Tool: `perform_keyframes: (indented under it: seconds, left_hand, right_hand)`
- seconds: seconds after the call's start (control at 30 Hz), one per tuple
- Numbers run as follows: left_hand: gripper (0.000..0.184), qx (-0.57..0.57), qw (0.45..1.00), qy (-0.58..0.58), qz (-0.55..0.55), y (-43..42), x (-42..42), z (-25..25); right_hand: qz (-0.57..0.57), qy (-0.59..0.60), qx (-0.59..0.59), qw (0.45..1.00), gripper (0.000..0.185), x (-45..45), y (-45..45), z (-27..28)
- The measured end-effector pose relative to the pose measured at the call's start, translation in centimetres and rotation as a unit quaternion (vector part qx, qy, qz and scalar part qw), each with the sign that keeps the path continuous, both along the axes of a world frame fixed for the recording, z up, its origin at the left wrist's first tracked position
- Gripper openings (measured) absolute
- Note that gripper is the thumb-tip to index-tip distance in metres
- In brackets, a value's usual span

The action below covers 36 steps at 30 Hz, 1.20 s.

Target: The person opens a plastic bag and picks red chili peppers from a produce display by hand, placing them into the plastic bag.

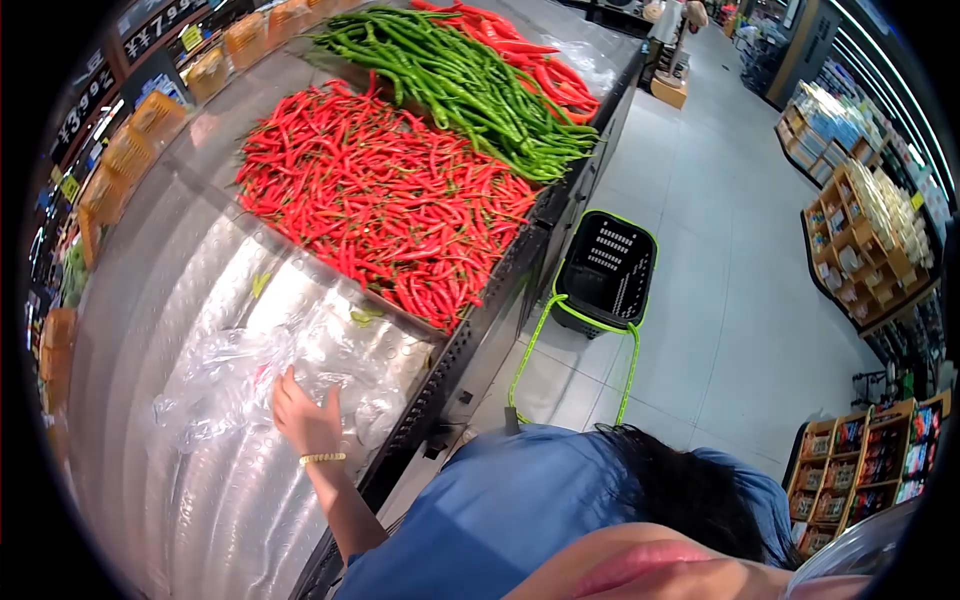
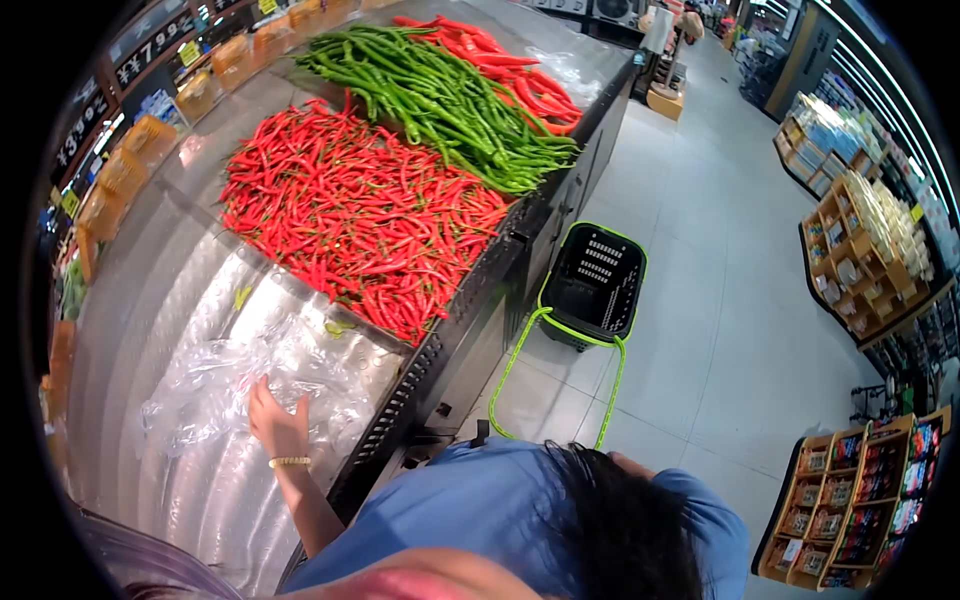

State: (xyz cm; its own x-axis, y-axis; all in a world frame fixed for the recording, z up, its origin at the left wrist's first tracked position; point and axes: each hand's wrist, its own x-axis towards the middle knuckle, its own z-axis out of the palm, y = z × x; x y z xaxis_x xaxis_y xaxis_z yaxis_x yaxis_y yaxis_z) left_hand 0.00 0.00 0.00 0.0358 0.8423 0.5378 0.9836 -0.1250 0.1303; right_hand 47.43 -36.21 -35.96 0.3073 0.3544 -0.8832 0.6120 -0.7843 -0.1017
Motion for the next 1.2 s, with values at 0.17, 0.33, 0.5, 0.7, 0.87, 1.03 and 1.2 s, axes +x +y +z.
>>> perform_keyframes:
  seconds: [0.17,0.33,0.5,0.7,0.87,1.03,1.2]
  left_hand:
    - [0.052,-0.221,0.967,-0.106,-0.071,2.7,-4.2,-3.3]
    - [0.044,-0.222,0.962,-0.130,-0.092,4.1,-4.7,-2.7]
    - [0.034,-0.154,0.959,-0.201,-0.129,5.4,-0.3,-0.9]
    - [0.039,-0.091,0.951,-0.151,-0.255,8.4,10.5,2.4]
    - [0.078,-0.135,0.984,0.015,-0.117,11.7,17.6,0.2]
    - [0.060,-0.034,0.992,0.089,-0.084,12.3,18.7,-0.6]
    - [0.042,-0.131,0.963,0.128,-0.197,16.0,17.6,3.8]
  right_hand:
    - [0.038,0.037,0.066,0.996,0.033,-5.9,9.5,3.0]
    - [0.077,0.080,0.105,0.988,0.033,-8.9,15.8,6.3]
    - [0.056,0.053,0.126,0.989,0.033,-4.2,17.7,7.6]
    - [-0.034,-0.048,0.171,0.984,0.033,8.0,16.9,11.8]
    - [-0.095,-0.114,0.227,0.962,0.033,17.8,17.2,13.6]
    - [-0.121,-0.132,0.270,0.946,0.032,22.9,19.6,15.0]
    - [-0.108,-0.122,0.333,0.929,0.032,23.2,23.5,17.5]
